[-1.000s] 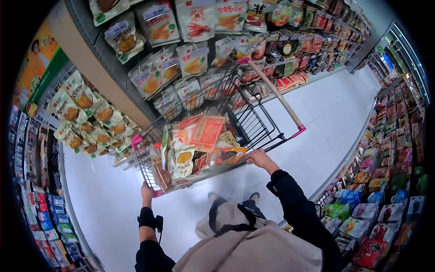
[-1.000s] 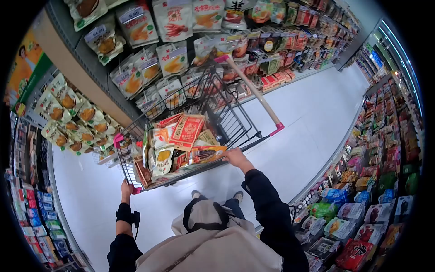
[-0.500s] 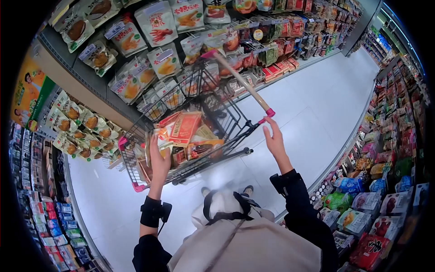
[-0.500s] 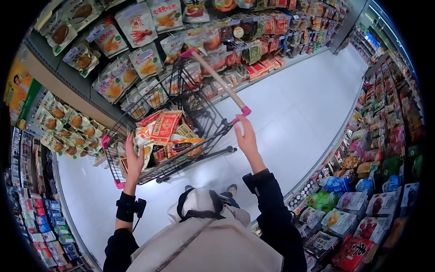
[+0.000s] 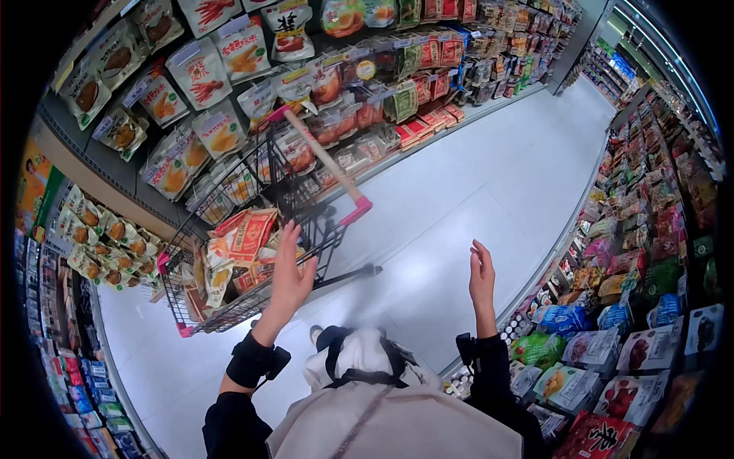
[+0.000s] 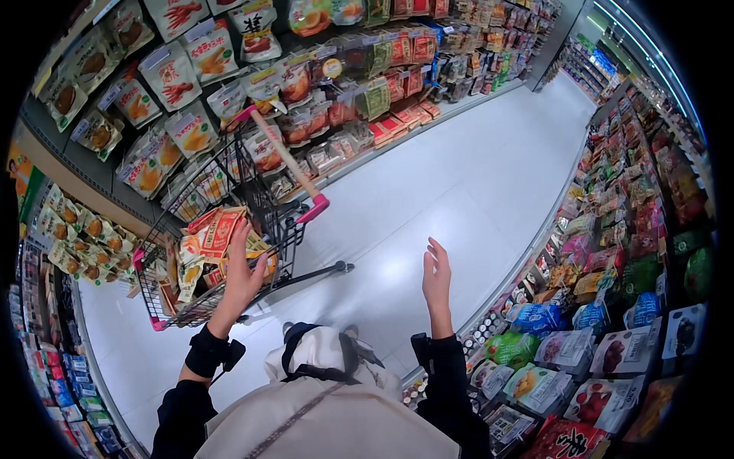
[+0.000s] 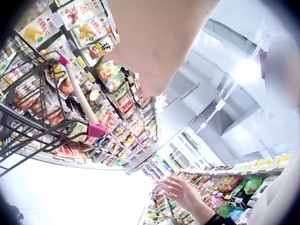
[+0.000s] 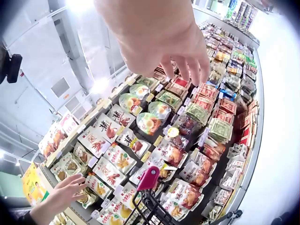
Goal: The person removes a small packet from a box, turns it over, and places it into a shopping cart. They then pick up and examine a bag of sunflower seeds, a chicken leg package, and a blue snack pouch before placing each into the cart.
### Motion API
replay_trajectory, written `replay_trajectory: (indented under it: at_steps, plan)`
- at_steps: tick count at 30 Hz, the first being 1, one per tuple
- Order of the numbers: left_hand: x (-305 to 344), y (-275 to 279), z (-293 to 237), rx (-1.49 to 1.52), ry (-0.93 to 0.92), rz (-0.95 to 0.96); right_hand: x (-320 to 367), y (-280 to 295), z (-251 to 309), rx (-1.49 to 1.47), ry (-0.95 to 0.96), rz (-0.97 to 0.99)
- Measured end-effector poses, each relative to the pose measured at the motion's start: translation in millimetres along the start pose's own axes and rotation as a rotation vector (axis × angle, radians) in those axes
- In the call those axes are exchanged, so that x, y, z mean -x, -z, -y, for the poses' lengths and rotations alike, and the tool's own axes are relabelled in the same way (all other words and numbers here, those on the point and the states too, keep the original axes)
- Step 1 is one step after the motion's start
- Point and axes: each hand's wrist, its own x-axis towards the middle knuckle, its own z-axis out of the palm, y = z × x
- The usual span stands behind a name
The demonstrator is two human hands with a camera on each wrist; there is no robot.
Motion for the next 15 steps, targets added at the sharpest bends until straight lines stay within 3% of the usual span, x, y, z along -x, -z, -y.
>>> replay_trajectory:
  at_steps: [5,15]
  plan:
    - [-27,-27,-31,0.037,-0.060,0.065,-8,27,-6,-0.026,-0.009,-0.035]
    - [-86,-105,-28,0.136,-0.055,0.179,-55,35,-45,-0.081,-0.091,-0.028]
